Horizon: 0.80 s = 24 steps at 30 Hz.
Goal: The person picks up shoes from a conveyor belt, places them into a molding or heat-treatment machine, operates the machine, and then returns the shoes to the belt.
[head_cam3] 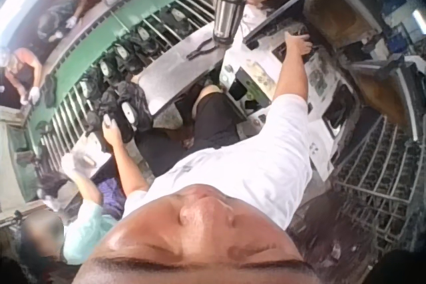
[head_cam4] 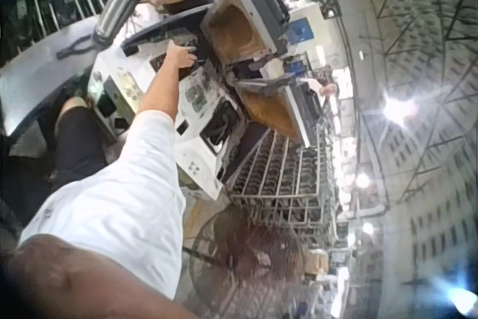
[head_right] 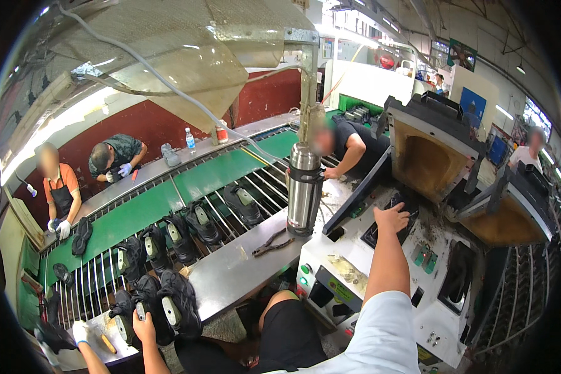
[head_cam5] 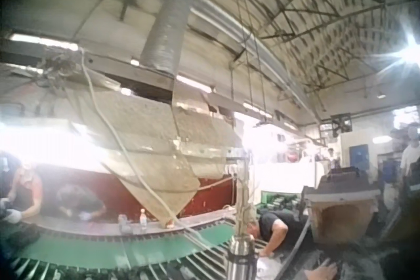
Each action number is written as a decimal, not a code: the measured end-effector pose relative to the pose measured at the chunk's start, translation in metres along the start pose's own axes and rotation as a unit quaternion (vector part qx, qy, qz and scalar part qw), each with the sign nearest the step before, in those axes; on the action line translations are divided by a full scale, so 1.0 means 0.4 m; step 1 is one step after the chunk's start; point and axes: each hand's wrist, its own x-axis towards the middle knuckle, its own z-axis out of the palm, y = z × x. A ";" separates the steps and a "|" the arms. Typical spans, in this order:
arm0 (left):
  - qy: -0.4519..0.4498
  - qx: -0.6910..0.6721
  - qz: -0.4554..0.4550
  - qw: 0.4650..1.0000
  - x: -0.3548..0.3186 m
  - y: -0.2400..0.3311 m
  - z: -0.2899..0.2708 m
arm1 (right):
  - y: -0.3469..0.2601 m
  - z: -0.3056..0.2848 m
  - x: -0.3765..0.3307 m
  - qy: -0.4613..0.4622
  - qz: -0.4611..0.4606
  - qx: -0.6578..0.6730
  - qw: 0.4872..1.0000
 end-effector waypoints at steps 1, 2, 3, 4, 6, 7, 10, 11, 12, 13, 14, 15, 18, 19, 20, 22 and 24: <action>-0.003 -0.013 0.000 1.000 0.001 0.007 0.001 | 0.013 -0.015 0.013 -0.017 0.031 -0.014 0.999; 0.001 -0.037 0.010 0.999 0.007 -0.017 -0.005 | 0.002 -0.039 0.000 -0.041 0.055 -0.025 0.997; 0.006 -0.060 0.020 0.998 0.009 -0.057 -0.003 | -0.008 -0.068 -0.020 -0.075 0.084 -0.021 0.993; -0.003 -0.093 0.040 0.995 0.021 -0.073 0.020 | 0.037 -0.068 0.017 -0.094 0.081 0.024 0.992; -0.037 -0.177 0.046 0.982 0.014 -0.101 0.010 | 0.023 -0.101 -0.021 -0.102 0.094 0.049 0.989; -0.034 -0.189 0.051 0.980 0.005 -0.109 0.011 | 0.024 -0.104 -0.039 -0.086 0.090 0.063 0.990; -0.037 -0.208 0.051 0.976 -0.002 -0.119 0.022 | 0.056 -0.098 -0.070 0.000 0.067 0.107 0.992; -0.038 -0.210 0.048 0.976 -0.007 -0.116 0.023 | 0.074 -0.065 -0.074 0.049 0.051 0.120 0.990; -0.028 -0.207 0.049 0.977 -0.010 -0.111 0.024 | 0.100 -0.036 -0.082 0.099 0.035 0.131 0.986; -0.020 -0.206 0.050 0.977 -0.016 -0.097 0.027 | 0.139 -0.015 -0.098 0.151 -0.009 0.186 0.971; -0.013 -0.206 0.053 0.977 -0.020 -0.078 0.032 | 0.171 0.002 -0.118 0.199 -0.034 0.224 0.953; -0.014 -0.198 0.059 0.978 -0.026 -0.054 0.031 | 0.210 0.014 -0.138 0.222 -0.062 0.251 0.940; 0.004 -0.186 0.035 0.982 -0.026 -0.084 0.012 | 0.265 0.047 -0.274 0.200 -0.127 0.324 0.916; 0.003 -0.179 0.033 0.983 -0.025 -0.087 0.014 | 0.285 0.057 -0.292 0.223 -0.154 0.344 0.899; 0.003 -0.171 0.032 0.985 -0.024 -0.090 0.016 | 0.306 0.072 -0.303 0.209 -0.144 0.376 0.891; 0.010 -0.139 0.027 0.990 -0.019 -0.089 0.014 | 0.333 0.110 -0.328 0.178 -0.134 0.418 0.881; 0.014 -0.092 0.020 0.995 -0.036 -0.078 0.027 | 0.379 0.197 -0.367 0.149 -0.183 0.335 0.912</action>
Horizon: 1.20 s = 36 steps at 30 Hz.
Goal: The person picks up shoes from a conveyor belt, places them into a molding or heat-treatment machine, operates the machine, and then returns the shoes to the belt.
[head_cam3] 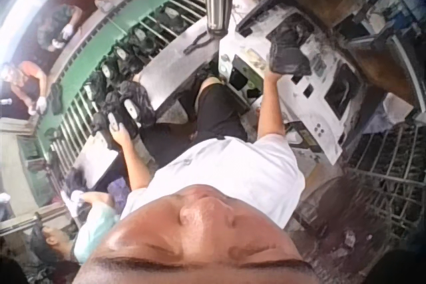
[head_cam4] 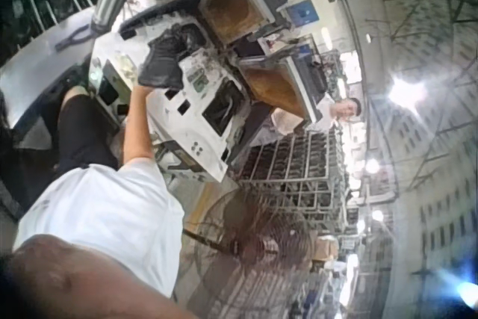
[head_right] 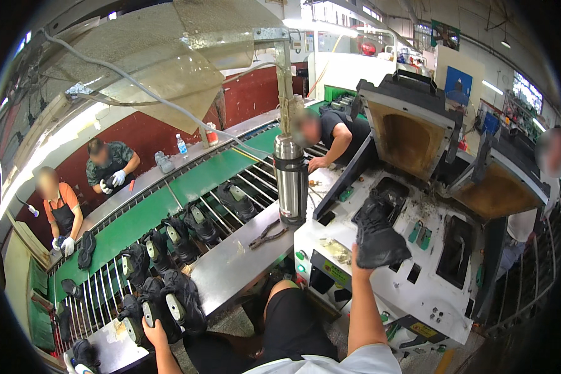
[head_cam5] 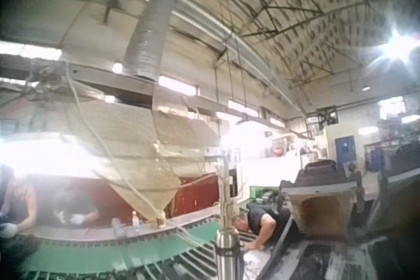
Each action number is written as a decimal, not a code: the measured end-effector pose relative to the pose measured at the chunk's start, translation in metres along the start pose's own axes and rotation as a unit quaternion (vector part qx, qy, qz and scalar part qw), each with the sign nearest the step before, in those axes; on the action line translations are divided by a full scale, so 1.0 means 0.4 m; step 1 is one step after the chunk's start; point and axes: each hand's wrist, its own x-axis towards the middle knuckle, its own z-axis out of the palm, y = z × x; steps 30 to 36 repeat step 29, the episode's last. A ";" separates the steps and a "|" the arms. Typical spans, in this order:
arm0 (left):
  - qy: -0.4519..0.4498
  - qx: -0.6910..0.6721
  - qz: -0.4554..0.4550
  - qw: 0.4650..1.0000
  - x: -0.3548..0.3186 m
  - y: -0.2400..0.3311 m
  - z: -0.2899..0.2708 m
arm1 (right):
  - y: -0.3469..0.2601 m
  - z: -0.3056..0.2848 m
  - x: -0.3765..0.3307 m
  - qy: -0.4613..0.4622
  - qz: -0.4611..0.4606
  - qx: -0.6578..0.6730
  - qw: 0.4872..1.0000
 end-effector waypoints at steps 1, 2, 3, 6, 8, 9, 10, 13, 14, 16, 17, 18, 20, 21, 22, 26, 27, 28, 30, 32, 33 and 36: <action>0.015 0.016 0.008 1.000 -0.032 0.039 -0.004 | 0.005 0.020 -0.044 -0.030 -0.023 -0.022 0.999; 0.046 0.050 0.019 0.998 -0.072 0.068 -0.027 | -0.079 0.016 -0.080 -0.067 0.013 -0.013 0.998; 0.069 0.036 0.051 0.996 -0.110 0.080 -0.034 | -0.159 -0.010 -0.102 -0.095 -0.005 0.083 0.992; 0.028 0.001 0.109 0.994 -0.258 0.230 -0.036 | -0.279 -0.062 -0.164 -0.248 0.063 0.335 0.907; -0.124 -0.143 0.095 0.977 -0.319 0.252 -0.003 | -0.383 -0.089 -0.201 -0.329 0.028 0.519 0.789; -0.258 -0.301 0.032 0.917 -0.341 0.336 0.001 | -0.423 -0.091 -0.214 -0.371 0.005 0.603 0.706; -0.306 -0.324 0.071 0.892 -0.346 0.336 0.011 | -0.466 -0.107 -0.237 -0.453 0.021 0.576 0.680; -0.362 -0.569 -0.002 0.739 -0.324 0.431 -0.012 | -0.607 -0.174 -0.318 -0.616 -0.072 0.496 0.607; -0.386 -0.601 -0.018 0.700 -0.308 0.409 -0.024 | -0.680 -0.199 -0.345 -0.626 -0.185 0.490 0.578; -0.398 -0.702 -0.070 0.586 -0.280 0.355 -0.095 | -0.827 -0.279 -0.393 -0.682 -0.190 0.495 0.504; -0.340 -0.721 -0.117 0.592 -0.270 0.363 -0.154 | -0.890 -0.309 -0.391 -0.703 -0.193 0.495 0.473; -0.285 -0.736 -0.162 0.592 -0.257 0.364 -0.202 | -0.932 -0.317 -0.384 -0.684 -0.299 0.461 0.479; -0.169 -0.741 -0.128 0.637 -0.239 0.373 -0.271 | -0.927 -0.287 -0.402 -0.675 -0.295 0.432 0.520; -0.144 -0.724 -0.145 0.659 -0.210 0.292 -0.300 | -0.932 -0.280 -0.402 -0.630 -0.295 0.448 0.561; -0.110 -0.711 -0.118 0.684 -0.186 0.286 -0.338 | -0.909 -0.252 -0.401 -0.618 -0.290 0.418 0.599; 0.026 -0.652 -0.112 0.749 -0.041 0.057 -0.480 | -0.747 -0.137 -0.403 -0.644 -0.191 0.330 0.664; 0.021 -0.652 -0.122 0.748 0.005 0.013 -0.510 | -0.696 -0.109 -0.402 -0.644 -0.171 0.314 0.676; 0.043 -0.615 -0.139 0.775 0.055 -0.058 -0.534 | -0.649 -0.081 -0.403 -0.644 -0.152 0.301 0.687; 0.072 -0.550 -0.106 0.825 0.104 -0.130 -0.544 | -0.609 -0.056 -0.405 -0.649 -0.129 0.267 0.700; 0.072 -0.550 -0.106 0.825 0.104 -0.130 -0.544 | -0.609 -0.056 -0.405 -0.649 -0.129 0.267 0.700; 0.072 -0.550 -0.106 0.825 0.104 -0.130 -0.544 | -0.609 -0.056 -0.405 -0.649 -0.129 0.267 0.700; 0.072 -0.550 -0.106 0.825 0.104 -0.130 -0.544 | -0.609 -0.056 -0.405 -0.649 -0.129 0.267 0.700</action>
